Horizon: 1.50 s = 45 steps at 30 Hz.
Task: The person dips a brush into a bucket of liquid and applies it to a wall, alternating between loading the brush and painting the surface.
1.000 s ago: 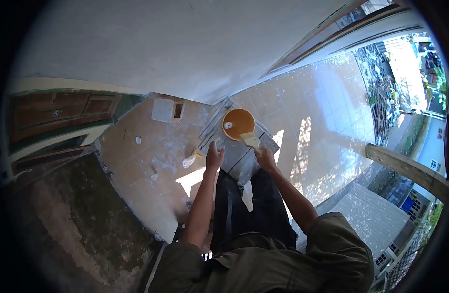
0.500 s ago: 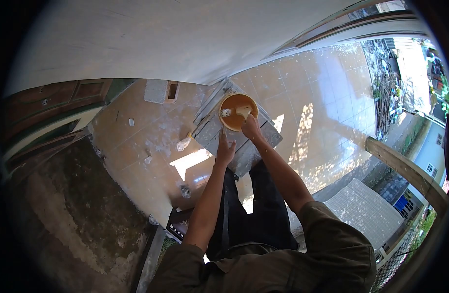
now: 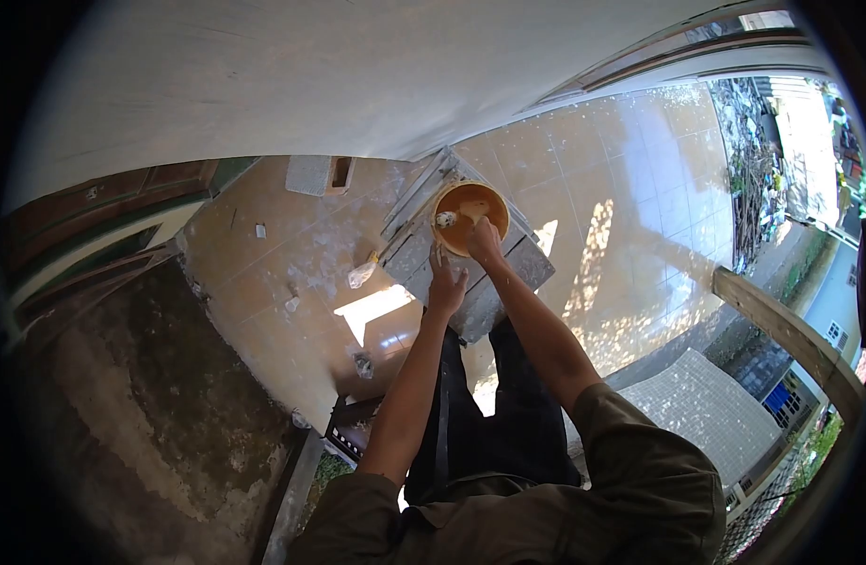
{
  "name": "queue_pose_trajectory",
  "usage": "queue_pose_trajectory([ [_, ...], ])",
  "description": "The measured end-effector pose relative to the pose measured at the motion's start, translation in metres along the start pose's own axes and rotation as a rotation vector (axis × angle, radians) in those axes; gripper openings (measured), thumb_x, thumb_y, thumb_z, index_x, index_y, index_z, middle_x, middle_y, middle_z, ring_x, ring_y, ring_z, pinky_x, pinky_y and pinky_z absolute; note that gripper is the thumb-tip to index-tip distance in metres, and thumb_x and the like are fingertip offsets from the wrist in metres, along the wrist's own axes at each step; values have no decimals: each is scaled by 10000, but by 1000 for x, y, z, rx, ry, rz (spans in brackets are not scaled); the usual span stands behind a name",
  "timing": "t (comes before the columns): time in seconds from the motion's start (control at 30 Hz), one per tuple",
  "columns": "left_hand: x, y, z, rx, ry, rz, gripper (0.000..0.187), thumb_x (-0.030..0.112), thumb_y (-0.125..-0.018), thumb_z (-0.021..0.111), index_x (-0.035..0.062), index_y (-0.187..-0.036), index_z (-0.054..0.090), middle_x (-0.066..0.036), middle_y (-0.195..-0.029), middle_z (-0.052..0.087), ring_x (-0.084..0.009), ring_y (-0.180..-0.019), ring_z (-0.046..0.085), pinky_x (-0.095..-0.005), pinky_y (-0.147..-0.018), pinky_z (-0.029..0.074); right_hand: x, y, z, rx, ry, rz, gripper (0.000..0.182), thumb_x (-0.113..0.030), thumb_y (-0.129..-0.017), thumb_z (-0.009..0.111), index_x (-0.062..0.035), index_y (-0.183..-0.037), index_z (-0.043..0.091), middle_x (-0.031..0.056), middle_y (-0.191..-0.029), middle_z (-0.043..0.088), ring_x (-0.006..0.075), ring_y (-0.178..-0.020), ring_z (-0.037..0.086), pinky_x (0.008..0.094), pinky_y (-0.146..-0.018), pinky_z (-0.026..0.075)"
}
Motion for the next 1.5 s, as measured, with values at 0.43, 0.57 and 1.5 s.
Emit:
queue_pose_trajectory([
  [0.43,10,-1,-4,-1,28,-4,717,164,-839,567,-30,-1384,144,-175,-1457,119,-383,-1249,351,-409,-997,362,-14,-4,-5,-65,6,14,327,-208,-839,469,94,-926,559,321,-930,594,443,-906,583,486,-788,454],
  [0.57,6,-2,-2,1,-37,14,719,172,-842,567,-25,-1386,139,-175,-1460,112,-381,-1246,355,-409,-992,368,-13,-6,-1,-43,6,25,335,-211,-842,465,95,-940,561,330,-956,584,448,-929,574,484,-803,450],
  [1.5,10,-3,-10,-88,-58,-53,705,174,-832,555,-56,-1375,169,-167,-1468,93,-362,-1262,347,-405,-979,389,13,-3,2,-3,-34,57,376,-263,-804,590,54,-1007,587,281,-952,609,411,-948,581,447,-812,454],
])
Point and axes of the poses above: each hand's wrist, its own y-axis away from the middle knuckle, its own z-axis out of the palm, x = y × z, the point moved 2 cm from there along -y, towards the middle knuckle
